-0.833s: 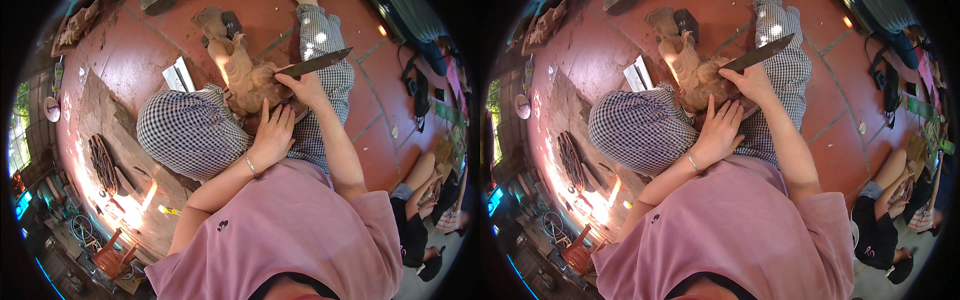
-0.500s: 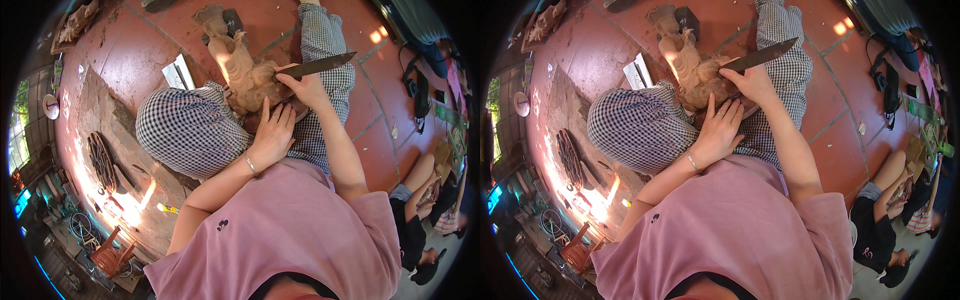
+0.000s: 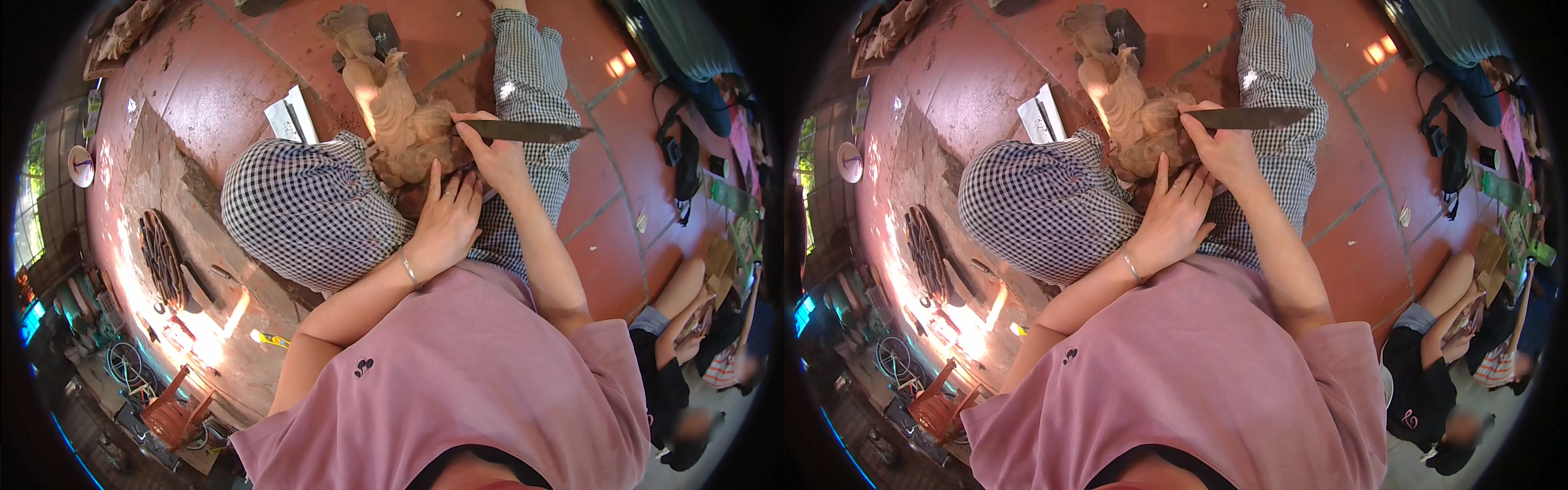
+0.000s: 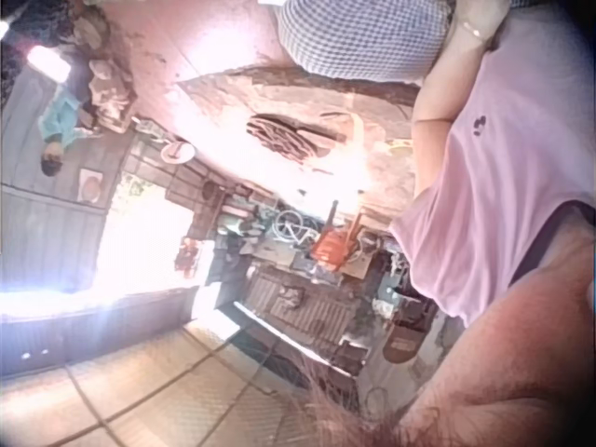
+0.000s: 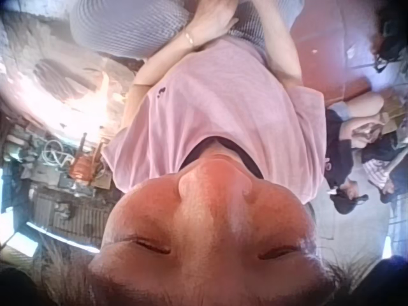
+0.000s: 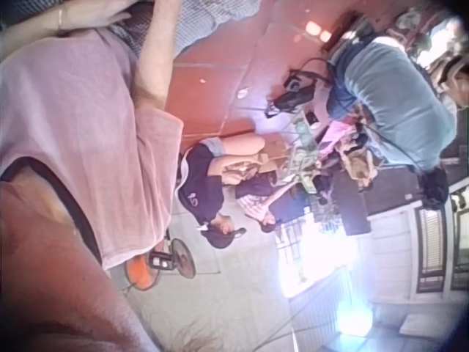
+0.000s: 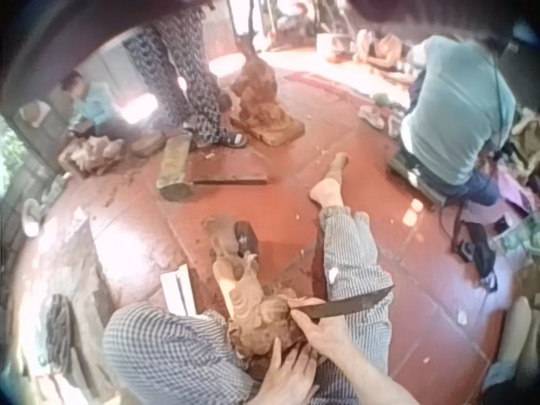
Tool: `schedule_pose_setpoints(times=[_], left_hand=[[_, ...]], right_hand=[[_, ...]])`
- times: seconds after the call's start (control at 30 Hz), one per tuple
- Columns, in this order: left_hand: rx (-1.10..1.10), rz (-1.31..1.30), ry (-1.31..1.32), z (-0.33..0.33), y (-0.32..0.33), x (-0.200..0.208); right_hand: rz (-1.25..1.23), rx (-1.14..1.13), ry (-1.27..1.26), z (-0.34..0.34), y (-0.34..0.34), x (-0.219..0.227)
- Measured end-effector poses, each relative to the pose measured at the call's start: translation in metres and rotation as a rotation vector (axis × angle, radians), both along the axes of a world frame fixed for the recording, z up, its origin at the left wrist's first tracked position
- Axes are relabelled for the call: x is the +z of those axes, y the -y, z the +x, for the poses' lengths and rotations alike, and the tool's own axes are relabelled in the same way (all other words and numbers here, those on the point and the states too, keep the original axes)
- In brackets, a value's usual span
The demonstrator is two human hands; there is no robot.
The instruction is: The person sits on the floor and carves a piece of wood using a knife. They hold the wood with one hand and carefully shape it with the other, occasionally adjusting their grip and the wood's position.
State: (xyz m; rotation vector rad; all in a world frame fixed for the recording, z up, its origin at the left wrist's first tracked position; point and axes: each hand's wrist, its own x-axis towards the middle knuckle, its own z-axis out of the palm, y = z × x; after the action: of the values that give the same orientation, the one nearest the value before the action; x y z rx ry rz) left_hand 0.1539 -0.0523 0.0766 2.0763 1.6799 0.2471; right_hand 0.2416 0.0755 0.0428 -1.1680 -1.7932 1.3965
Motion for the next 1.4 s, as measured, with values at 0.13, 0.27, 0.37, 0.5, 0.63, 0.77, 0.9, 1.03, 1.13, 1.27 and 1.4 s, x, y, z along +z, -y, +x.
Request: schedule_pose_setpoints(times=[0.13,0.27,0.37,0.5,0.63,0.77,0.9,1.03,1.13,1.27,1.4], left_hand=[[0.058,0.069,0.076,0.001,0.003,-0.003],[0.285,0.161,0.29,-0.002,-0.002,0.008],[0.413,0.236,0.399,-0.007,-0.002,0.013],[0.433,0.239,0.544,-0.005,-0.004,0.006],[0.448,0.086,0.609,-0.007,-0.006,0.01],[0.469,0.097,0.627,-0.004,-0.009,0.006],[0.424,0.027,0.652,-0.008,-0.014,0.008],[0.412,0.058,0.681,-0.009,-0.014,0.006],[0.439,0.086,0.619,-0.006,-0.009,0.002],[0.407,0.055,0.629,-0.007,-0.011,0.004],[0.389,-0.022,0.684,-0.009,-0.015,0.008]], right_hand=[[0.022,-0.05,0.027,-0.006,0.013,0.002],[0.223,-0.087,0.016,-0.013,0.02,-0.007],[0.088,-0.117,-0.041,-0.012,0.022,-0.005],[0.121,-0.061,-0.058,-0.007,0.016,-0.003],[0.028,-0.102,-0.07,-0.009,0.02,0.004],[0.038,-0.099,0.0,-0.011,0.017,0.0],[-0.02,-0.126,-0.045,-0.01,0.013,-0.001],[-0.062,-0.13,-0.023,-0.012,0.017,0.013],[0.006,-0.089,0.002,-0.011,0.013,0.012],[0.004,-0.006,0.009,-0.004,0.001,0.004],[-0.03,0.017,0.063,-0.003,-0.002,0.013]])
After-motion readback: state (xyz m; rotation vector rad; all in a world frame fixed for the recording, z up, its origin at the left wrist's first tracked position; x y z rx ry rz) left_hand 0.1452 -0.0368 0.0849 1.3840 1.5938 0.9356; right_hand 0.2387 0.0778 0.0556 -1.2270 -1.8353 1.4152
